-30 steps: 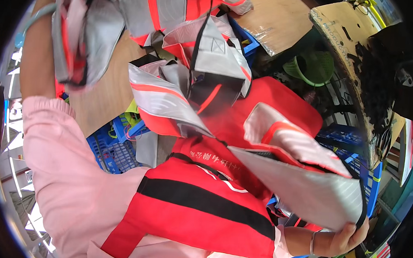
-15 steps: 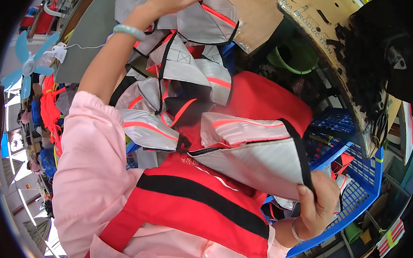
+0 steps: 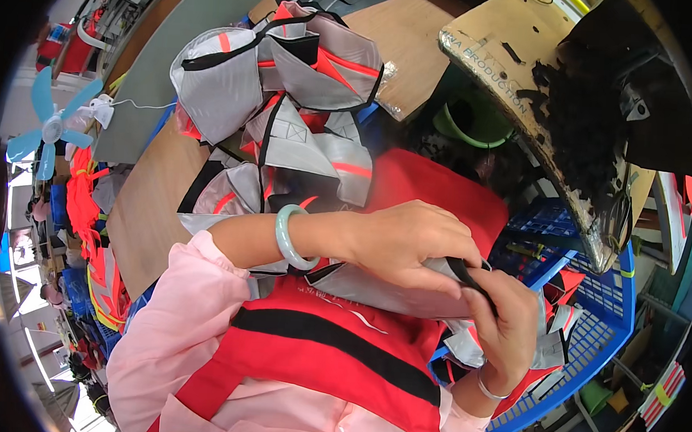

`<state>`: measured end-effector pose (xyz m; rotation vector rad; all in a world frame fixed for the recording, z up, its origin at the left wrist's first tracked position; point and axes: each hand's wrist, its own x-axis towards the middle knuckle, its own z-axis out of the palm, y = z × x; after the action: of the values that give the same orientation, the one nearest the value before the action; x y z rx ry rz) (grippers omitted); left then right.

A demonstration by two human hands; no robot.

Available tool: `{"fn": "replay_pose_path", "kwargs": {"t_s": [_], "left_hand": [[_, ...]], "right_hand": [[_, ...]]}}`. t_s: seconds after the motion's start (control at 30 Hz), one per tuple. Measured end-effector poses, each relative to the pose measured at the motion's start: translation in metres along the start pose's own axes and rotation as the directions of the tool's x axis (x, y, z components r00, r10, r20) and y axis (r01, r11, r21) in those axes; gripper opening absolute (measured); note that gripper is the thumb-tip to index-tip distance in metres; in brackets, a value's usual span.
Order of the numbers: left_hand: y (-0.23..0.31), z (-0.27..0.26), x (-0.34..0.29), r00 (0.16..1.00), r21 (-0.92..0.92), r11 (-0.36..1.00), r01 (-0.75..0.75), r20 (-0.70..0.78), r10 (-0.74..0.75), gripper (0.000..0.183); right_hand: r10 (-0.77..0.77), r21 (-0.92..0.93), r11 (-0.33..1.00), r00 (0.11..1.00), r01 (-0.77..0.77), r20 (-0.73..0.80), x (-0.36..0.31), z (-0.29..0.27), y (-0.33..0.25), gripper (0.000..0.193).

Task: The person assembles safety vests by hand, repeatedly picking up fabric pieces and fastening black straps to the edges of white and red panels. The worker handles multiple vests in sequence, aligning the straps and securing them before placing the finished items into a blue crate.

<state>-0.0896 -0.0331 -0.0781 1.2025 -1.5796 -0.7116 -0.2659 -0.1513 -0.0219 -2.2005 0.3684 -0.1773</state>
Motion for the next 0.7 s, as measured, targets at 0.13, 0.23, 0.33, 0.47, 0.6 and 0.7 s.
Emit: {"fn": "replay_pose_path", "kwargs": {"t_s": [0.13, 0.23, 0.33, 0.47, 0.6, 0.7], "left_hand": [[-0.004, -0.005, 0.009, 0.974, -0.133, 0.965, 0.226, 0.055, -0.221, 0.029], [-0.003, -0.003, 0.011, 0.995, 0.27, 0.96, 0.07, -0.093, -0.046, 0.023], [0.015, -0.003, 0.026, 0.993, 0.591, 0.806, 0.015, -0.104, 0.058, 0.021], [0.022, -0.007, 0.056, 0.989, 0.223, 0.975, -0.007, -0.142, 0.04, 0.02], [-0.002, -0.021, 0.085, 0.994, -0.094, 0.99, 0.107, 0.008, -0.107, 0.024], [-0.031, -0.025, 0.103, 0.996, 0.053, 0.995, 0.088, -0.016, -0.087, 0.024]], "right_hand": [[0.219, 0.174, 0.969, 0.937, -0.177, -0.27, -0.026, 0.005, 0.029, 0.01], [0.272, 0.326, 0.934, 0.886, -0.148, -0.375, -0.029, 0.02, 0.039, 0.011], [0.264, 0.358, 0.928, 0.866, -0.107, -0.425, -0.022, 0.017, 0.039, 0.012], [0.245, 0.354, 0.933, 0.826, -0.06, -0.507, -0.017, -0.012, 0.033, 0.012], [0.207, 0.234, 0.967, 0.838, -0.099, -0.504, 0.013, -0.033, 0.029, 0.006], [0.197, 0.218, 0.971, 0.856, -0.101, -0.479, 0.033, -0.046, 0.04, 0.012]]}}
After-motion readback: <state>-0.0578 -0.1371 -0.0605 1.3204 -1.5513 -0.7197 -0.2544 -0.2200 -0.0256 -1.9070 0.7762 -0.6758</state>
